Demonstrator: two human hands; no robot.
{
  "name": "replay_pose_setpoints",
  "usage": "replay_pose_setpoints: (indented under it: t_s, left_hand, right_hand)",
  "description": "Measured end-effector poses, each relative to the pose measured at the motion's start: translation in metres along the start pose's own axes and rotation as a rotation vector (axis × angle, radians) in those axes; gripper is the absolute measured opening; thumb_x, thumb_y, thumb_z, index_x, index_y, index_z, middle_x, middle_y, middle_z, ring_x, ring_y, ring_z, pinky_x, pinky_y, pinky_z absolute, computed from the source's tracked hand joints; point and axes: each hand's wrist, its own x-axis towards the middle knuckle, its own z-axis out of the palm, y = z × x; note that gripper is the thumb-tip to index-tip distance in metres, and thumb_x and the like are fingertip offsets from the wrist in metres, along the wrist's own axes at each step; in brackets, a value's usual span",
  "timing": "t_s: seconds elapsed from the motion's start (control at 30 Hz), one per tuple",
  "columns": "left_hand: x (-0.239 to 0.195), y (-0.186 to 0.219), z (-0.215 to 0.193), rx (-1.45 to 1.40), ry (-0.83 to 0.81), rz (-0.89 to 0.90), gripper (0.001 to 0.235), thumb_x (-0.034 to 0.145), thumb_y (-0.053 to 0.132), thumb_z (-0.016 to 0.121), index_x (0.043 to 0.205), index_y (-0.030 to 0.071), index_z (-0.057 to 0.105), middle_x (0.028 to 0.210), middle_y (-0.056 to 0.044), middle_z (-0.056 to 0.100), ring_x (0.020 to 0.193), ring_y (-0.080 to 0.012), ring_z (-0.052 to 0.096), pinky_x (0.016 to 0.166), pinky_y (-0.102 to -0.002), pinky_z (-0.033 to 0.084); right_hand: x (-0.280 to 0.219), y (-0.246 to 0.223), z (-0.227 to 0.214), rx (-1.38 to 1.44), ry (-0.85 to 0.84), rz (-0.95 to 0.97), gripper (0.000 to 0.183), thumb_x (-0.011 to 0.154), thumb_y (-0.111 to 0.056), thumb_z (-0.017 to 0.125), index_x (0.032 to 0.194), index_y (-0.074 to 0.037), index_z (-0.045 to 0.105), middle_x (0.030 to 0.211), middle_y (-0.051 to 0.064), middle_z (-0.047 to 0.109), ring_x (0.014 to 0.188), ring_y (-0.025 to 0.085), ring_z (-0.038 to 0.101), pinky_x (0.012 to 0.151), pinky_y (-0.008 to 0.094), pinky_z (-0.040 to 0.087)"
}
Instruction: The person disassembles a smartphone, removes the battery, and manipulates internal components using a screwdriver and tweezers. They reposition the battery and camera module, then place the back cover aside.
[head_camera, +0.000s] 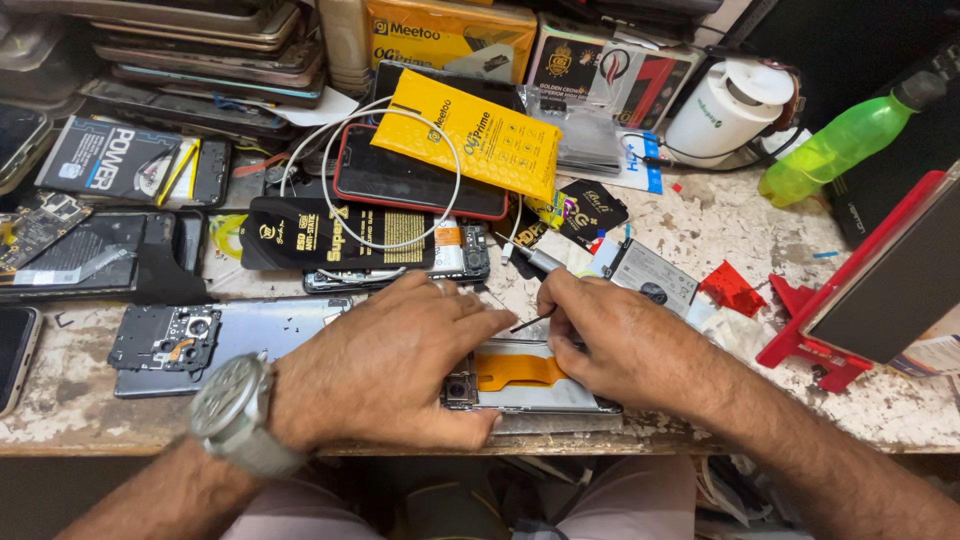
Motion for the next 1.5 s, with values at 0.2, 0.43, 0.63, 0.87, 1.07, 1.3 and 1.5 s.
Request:
replay_pose_setpoints:
  t_s: [0.2, 0.43, 0.63, 0.87, 1.07, 1.3, 1.5]
  left_hand:
    - [-0.015, 0.012, 0.009, 0.026, 0.101, -0.115, 0.083, 0.076, 0.048, 0.075, 0.133, -0.009, 0.057, 0.098, -0.019, 0.070, 0.095, -0.0354, 0.063, 0.088, -0.046, 0.046]
    - [-0.021, 0.018, 0.019, -0.021, 0.200, -0.199, 0.075, 0.076, 0.045, 0.077, 0.131, -0.005, 0.061, 0.093, -0.019, 0.070, 0.096, -0.0357, 0.062, 0.092, -0.046, 0.046]
    - [-0.021, 0.018, 0.020, -0.054, 0.214, -0.223, 0.074, 0.076, 0.044, 0.077, 0.130, -0.005, 0.062, 0.093, -0.019, 0.070, 0.096, -0.0350, 0.062, 0.091, -0.046, 0.046]
    - [-0.024, 0.018, 0.021, -0.067, 0.245, -0.228, 0.073, 0.074, 0.043, 0.078, 0.128, -0.005, 0.063, 0.093, -0.019, 0.068, 0.095, -0.0363, 0.061, 0.090, -0.046, 0.046]
    - [-0.024, 0.016, 0.023, -0.086, 0.218, -0.251, 0.079, 0.072, 0.044, 0.078, 0.131, -0.005, 0.061, 0.094, -0.020, 0.067, 0.094, -0.0365, 0.061, 0.089, -0.046, 0.047]
    - [-0.026, 0.014, 0.024, -0.103, 0.185, -0.286, 0.081, 0.072, 0.049, 0.077, 0.130, -0.004, 0.061, 0.099, -0.022, 0.066, 0.096, -0.0387, 0.059, 0.090, -0.047, 0.046]
    - [-0.026, 0.014, 0.025, -0.113, 0.200, -0.307, 0.083, 0.070, 0.049, 0.079, 0.131, -0.004, 0.060, 0.101, -0.022, 0.066, 0.098, -0.0393, 0.058, 0.091, -0.047, 0.047]
  right_hand:
    - [0.006, -0.005, 0.002, -0.024, -0.024, 0.071, 0.035, 0.086, -0.020, 0.065, 0.117, -0.010, 0.052, 0.085, 0.010, 0.071, 0.088, 0.029, 0.072, 0.078, 0.044, 0.057]
    - [0.010, -0.008, -0.001, -0.089, 0.003, -0.078, 0.036, 0.085, -0.021, 0.068, 0.113, -0.008, 0.050, 0.083, 0.013, 0.070, 0.087, 0.033, 0.070, 0.077, 0.047, 0.055]
    - [0.020, -0.018, -0.002, -0.080, -0.050, -0.050, 0.031, 0.088, -0.018, 0.065, 0.112, -0.007, 0.050, 0.082, 0.014, 0.070, 0.085, 0.031, 0.072, 0.075, 0.045, 0.057]
    - [0.028, -0.033, -0.004, -0.057, -0.090, -0.012, 0.036, 0.085, -0.016, 0.065, 0.116, -0.008, 0.049, 0.081, 0.012, 0.072, 0.084, 0.030, 0.073, 0.073, 0.044, 0.058]
    - [0.032, -0.044, -0.004, -0.050, -0.118, 0.042, 0.040, 0.082, -0.014, 0.067, 0.118, -0.010, 0.049, 0.078, 0.009, 0.072, 0.081, 0.028, 0.074, 0.073, 0.044, 0.058]
    - [0.039, -0.051, -0.002, -0.040, -0.100, 0.004, 0.046, 0.078, -0.017, 0.072, 0.117, -0.010, 0.049, 0.073, 0.008, 0.071, 0.077, 0.028, 0.073, 0.071, 0.043, 0.058]
    - [0.039, -0.053, -0.002, -0.072, -0.118, 0.032, 0.049, 0.077, -0.019, 0.073, 0.119, -0.011, 0.049, 0.075, 0.008, 0.072, 0.078, 0.027, 0.074, 0.072, 0.042, 0.059]
